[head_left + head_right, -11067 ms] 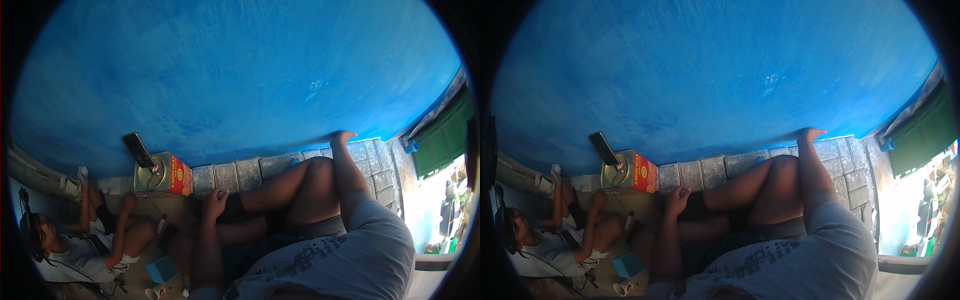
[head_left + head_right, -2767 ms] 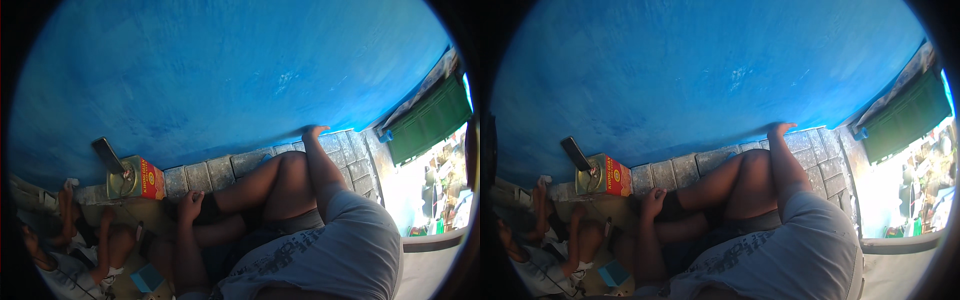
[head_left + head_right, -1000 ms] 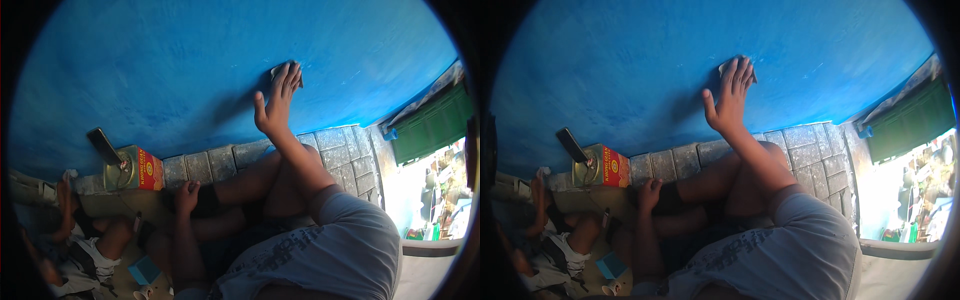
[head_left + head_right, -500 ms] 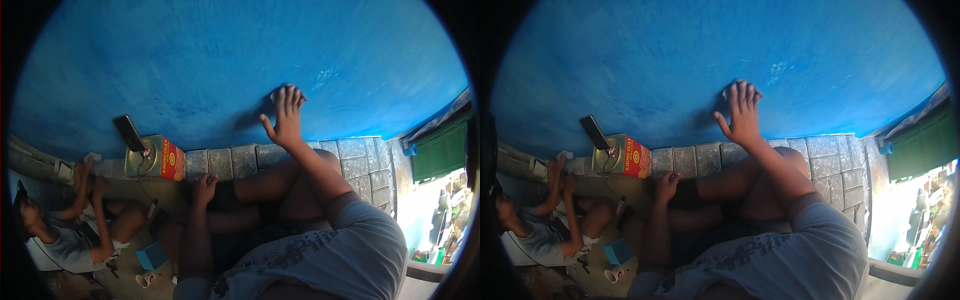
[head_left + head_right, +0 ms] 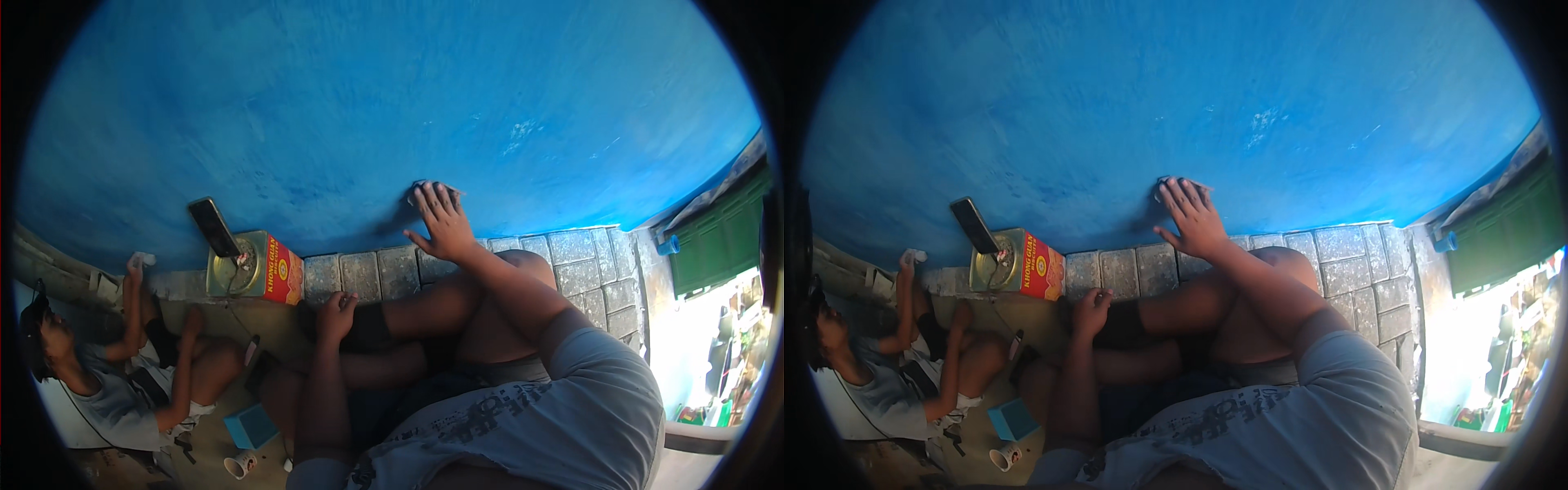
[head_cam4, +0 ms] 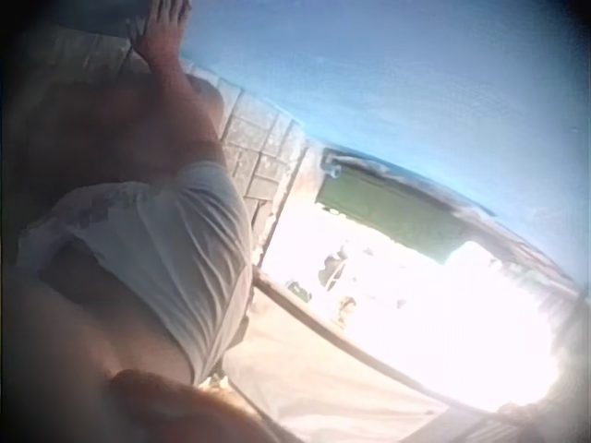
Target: Sanding a blue painted wall using a piece of sandpaper.
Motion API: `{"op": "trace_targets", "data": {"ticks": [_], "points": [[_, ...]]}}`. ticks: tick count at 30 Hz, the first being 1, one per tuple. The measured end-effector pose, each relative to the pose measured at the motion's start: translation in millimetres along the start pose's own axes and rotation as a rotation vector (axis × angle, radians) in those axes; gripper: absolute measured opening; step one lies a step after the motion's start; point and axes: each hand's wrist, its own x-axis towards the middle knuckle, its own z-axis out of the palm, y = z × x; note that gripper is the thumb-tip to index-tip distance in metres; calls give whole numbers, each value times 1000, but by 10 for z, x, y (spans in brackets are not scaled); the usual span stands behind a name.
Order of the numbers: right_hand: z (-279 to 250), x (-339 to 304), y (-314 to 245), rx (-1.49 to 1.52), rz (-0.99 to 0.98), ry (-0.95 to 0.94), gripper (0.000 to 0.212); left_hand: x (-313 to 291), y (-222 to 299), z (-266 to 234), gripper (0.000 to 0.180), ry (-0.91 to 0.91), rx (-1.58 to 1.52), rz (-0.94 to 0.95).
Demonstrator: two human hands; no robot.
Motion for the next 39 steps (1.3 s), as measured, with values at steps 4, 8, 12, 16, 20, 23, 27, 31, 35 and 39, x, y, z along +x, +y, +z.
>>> {"op": "trace_targets", "data": {"ticks": [4,8,12,16,20,23,27,31,35,39], "points": [[-467,259,210,10,115,373,79,-58,-86,46,46,20,7,25],[-564,298,393,54,213,515,78,-80,-21,16,47,-24,-33,-16],[77,-120,197,28,20,204,80,-2,-26,45,47,11,19,-6],[119,-163,71,73,2,-25,86,-24,-50,16,47,13,23,-12],[145,-149,56,24,13,-10,86,-88,-9,-4,45,62,5,16],[114,-179,97,52,42,-10,85,-228,310,-42,42,111,100,-2],[-22,-138,136,131,-15,1,81,-271,116,13,48,276,529,193],[-392,115,273,21,157,291,81,-292,100,29,63,4,645,67],[-401,166,356,-10,209,386,83,-285,105,-7,71,-77,723,27],[-100,-118,311,22,98,220,87,-274,179,-10,69,-131,686,-15]]}}
